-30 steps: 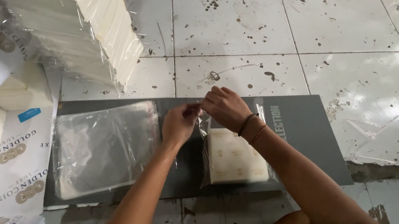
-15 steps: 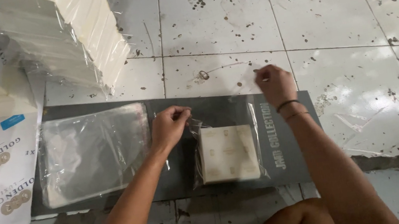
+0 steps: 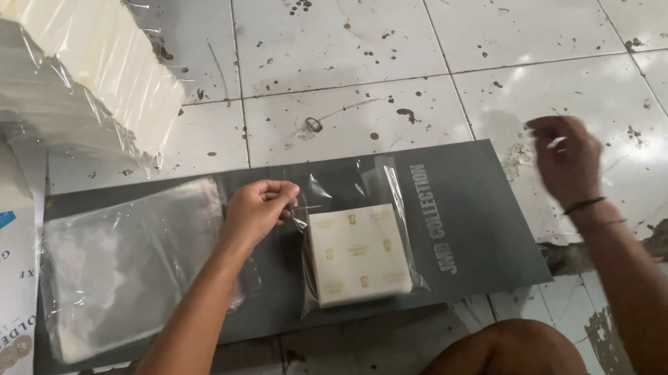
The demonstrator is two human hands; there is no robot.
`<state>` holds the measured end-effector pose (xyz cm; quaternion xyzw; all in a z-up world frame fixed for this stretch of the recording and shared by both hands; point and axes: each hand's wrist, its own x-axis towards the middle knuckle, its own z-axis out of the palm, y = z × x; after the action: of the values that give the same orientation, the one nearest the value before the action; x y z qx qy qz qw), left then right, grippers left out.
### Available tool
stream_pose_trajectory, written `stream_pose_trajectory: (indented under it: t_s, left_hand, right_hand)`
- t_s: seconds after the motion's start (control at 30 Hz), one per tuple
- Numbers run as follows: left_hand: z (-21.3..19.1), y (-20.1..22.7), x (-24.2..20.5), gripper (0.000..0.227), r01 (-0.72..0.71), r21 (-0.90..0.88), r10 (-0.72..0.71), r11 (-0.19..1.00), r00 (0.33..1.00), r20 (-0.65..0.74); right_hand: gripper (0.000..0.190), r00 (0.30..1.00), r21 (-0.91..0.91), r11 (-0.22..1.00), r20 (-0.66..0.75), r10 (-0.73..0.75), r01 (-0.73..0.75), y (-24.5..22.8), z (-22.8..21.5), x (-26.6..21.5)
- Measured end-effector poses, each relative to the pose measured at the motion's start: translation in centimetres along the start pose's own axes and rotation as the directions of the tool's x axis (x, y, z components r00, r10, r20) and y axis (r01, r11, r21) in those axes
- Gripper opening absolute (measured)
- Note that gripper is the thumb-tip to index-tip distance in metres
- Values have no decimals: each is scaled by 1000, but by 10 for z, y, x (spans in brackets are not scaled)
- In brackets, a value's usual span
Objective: Packaging stacks of cards into plastic bags and organizing paper components on the floor.
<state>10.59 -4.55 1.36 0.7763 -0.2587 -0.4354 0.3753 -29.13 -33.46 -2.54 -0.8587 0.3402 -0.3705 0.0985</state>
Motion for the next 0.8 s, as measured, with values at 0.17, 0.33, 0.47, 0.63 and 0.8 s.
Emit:
stream_pose_trajectory:
  t_s: [0.17, 0.33, 0.47, 0.63, 0.8]
  left_hand:
    - [3, -24, 12, 40, -43, -84, 41, 996, 999, -16]
    - [2, -22, 8, 37, -21, -95, 19, 995, 1000, -20]
    - [7, -38, 14, 24, -65, 65, 71, 996, 994, -87]
    - [6, -45, 13, 21, -168, 75, 176, 983, 978, -111]
    - [-4, -30, -1, 47, -171, -81, 172, 982, 985, 4]
  right_hand:
    - [40, 591, 195, 627, 618, 518, -754, -163, 42, 13]
    - [43, 483, 50, 685, 747, 457, -726, -173, 78, 12]
    - [31, 522, -29, 741, 692, 499, -671, -154, 89, -1]
    - [31, 563, 110, 705, 691, 453, -701, -150, 87, -5]
    - [43, 566, 175, 746, 765, 307, -642, -167, 69, 14]
